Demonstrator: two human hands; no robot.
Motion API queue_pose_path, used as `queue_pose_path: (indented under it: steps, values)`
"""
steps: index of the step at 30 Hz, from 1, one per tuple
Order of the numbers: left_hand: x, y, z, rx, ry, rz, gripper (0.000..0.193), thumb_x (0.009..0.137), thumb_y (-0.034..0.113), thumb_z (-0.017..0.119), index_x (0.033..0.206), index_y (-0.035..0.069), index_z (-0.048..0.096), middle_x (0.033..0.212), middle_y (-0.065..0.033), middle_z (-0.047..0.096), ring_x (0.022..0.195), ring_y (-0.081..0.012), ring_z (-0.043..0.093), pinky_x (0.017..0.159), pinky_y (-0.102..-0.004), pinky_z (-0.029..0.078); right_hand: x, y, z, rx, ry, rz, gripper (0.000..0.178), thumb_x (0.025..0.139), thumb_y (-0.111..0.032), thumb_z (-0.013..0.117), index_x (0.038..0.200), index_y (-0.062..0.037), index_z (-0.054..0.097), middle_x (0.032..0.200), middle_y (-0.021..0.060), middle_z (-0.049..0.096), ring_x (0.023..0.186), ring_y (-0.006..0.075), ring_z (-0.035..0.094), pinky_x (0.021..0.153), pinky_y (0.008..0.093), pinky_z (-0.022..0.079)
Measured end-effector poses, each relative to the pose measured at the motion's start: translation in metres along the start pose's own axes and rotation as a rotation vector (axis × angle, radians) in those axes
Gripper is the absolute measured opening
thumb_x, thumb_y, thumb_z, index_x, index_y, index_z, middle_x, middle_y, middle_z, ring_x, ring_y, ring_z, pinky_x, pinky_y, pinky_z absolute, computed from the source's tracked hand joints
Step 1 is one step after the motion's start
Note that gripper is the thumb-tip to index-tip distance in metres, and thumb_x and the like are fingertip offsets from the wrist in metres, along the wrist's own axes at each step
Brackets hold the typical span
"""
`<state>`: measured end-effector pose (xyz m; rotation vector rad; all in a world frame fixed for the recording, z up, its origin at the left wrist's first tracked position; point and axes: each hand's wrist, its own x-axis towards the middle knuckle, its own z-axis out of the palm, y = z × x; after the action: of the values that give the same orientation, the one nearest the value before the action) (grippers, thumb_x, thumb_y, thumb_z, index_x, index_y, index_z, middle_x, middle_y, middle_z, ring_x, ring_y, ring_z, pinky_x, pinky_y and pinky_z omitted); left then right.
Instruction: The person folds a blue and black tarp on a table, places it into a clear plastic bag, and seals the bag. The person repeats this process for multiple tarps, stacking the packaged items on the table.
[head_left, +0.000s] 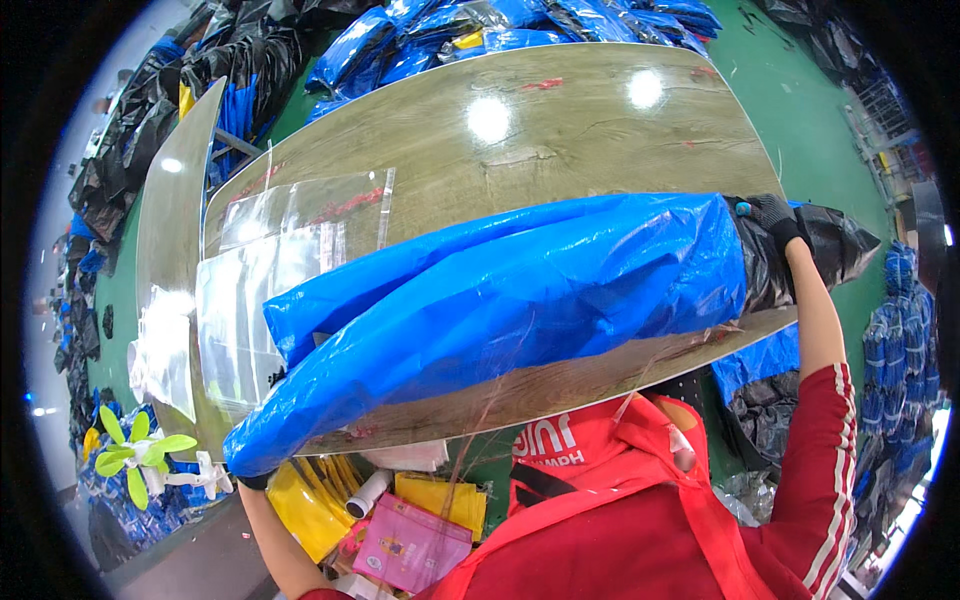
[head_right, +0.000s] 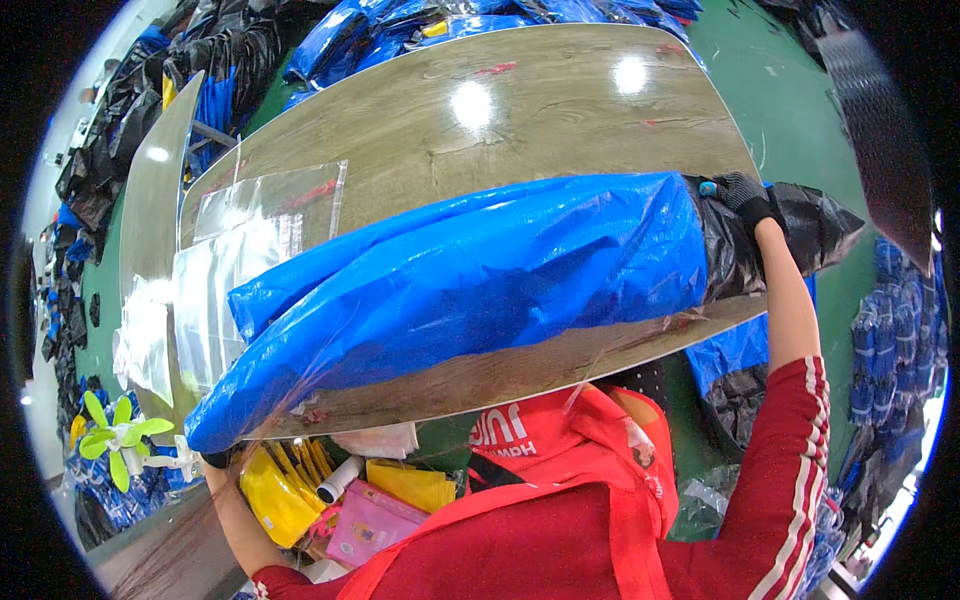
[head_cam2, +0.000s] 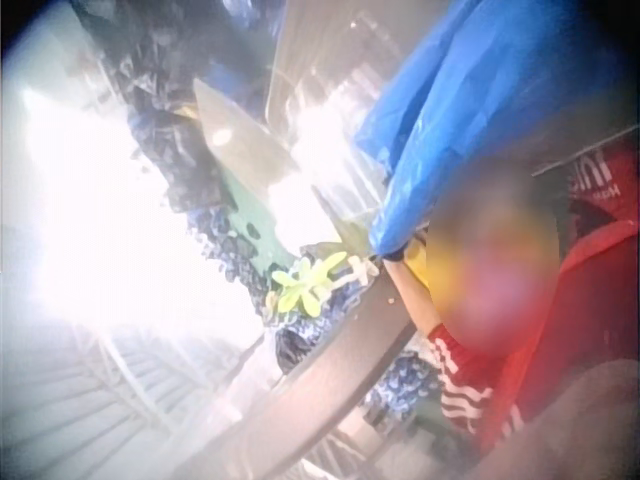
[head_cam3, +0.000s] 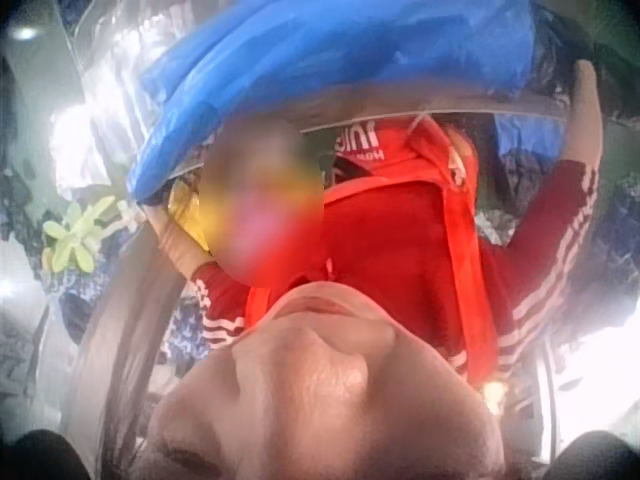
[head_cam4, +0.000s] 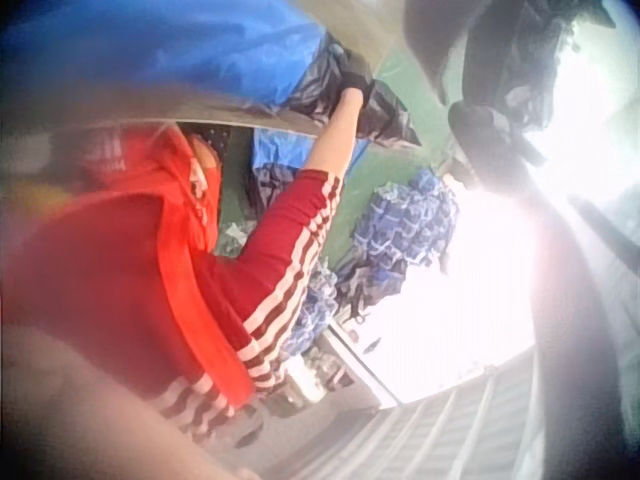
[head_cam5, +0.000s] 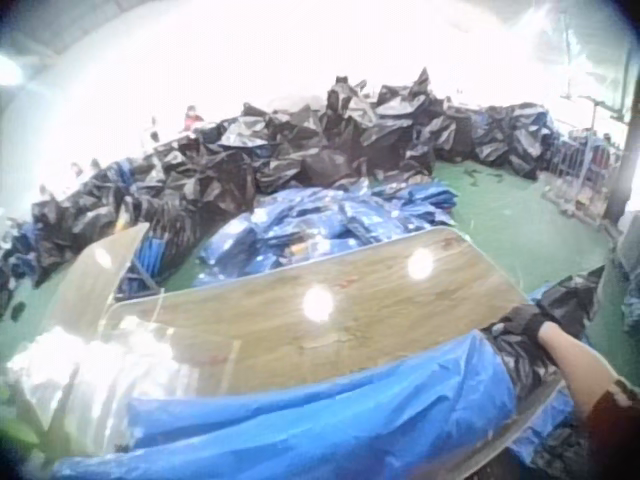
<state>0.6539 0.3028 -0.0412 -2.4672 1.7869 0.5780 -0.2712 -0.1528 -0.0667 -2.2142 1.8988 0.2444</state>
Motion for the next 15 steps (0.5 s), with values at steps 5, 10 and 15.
queue_pose_path:
  steps: [5, 10, 15]
  values:
    - [0.019, 0.039, 0.029, -0.558, 0.483, -0.256, 0.058, 0.095, 0.036, 0.057, 0.139, 0.001, 0.04, 0.137, -0.0126, 0.045, 0.122, -0.0237, 0.045, 0.106, -0.0382, 0.033, -0.014, -0.046, -0.007, -0.024, 0.034, 0.023, 0.057, 0.083, -0.061, 0.054, 0.101, -0.01, 0.071, 0.1, 0.0183, 0.068, 0.095, 0.0378, 0.064, 0.083, 0.0452, 0.048]
    - [0.068, 0.025, 0.012, -0.917, 0.762, -0.375, 0.051, 0.085, 0.043, 0.069, 0.109, -0.001, 0.067, 0.099, -0.0098, 0.067, 0.083, -0.0227, 0.061, 0.078, -0.0389, 0.049, -0.043, -0.087, 0.007, -0.116, 0.273, -0.06, 0.048, 0.086, -0.051, 0.056, 0.103, -0.0082, 0.07, 0.097, 0.0183, 0.068, 0.092, 0.0367, 0.066, 0.08, 0.0442, 0.051]
    - [0.077, 0.025, -0.004, -0.122, 0.383, -0.419, 0.049, 0.087, 0.04, 0.065, 0.113, -0.002, 0.059, 0.109, -0.0219, 0.062, 0.097, -0.0348, 0.059, 0.089, -0.0435, 0.044, -0.058, -0.117, 0.013, -0.147, 0.177, -0.064, 0.062, 0.083, -0.069, 0.047, 0.098, -0.0138, 0.07, 0.094, 0.0171, 0.069, 0.089, 0.038, 0.066, 0.078, 0.0493, 0.05]
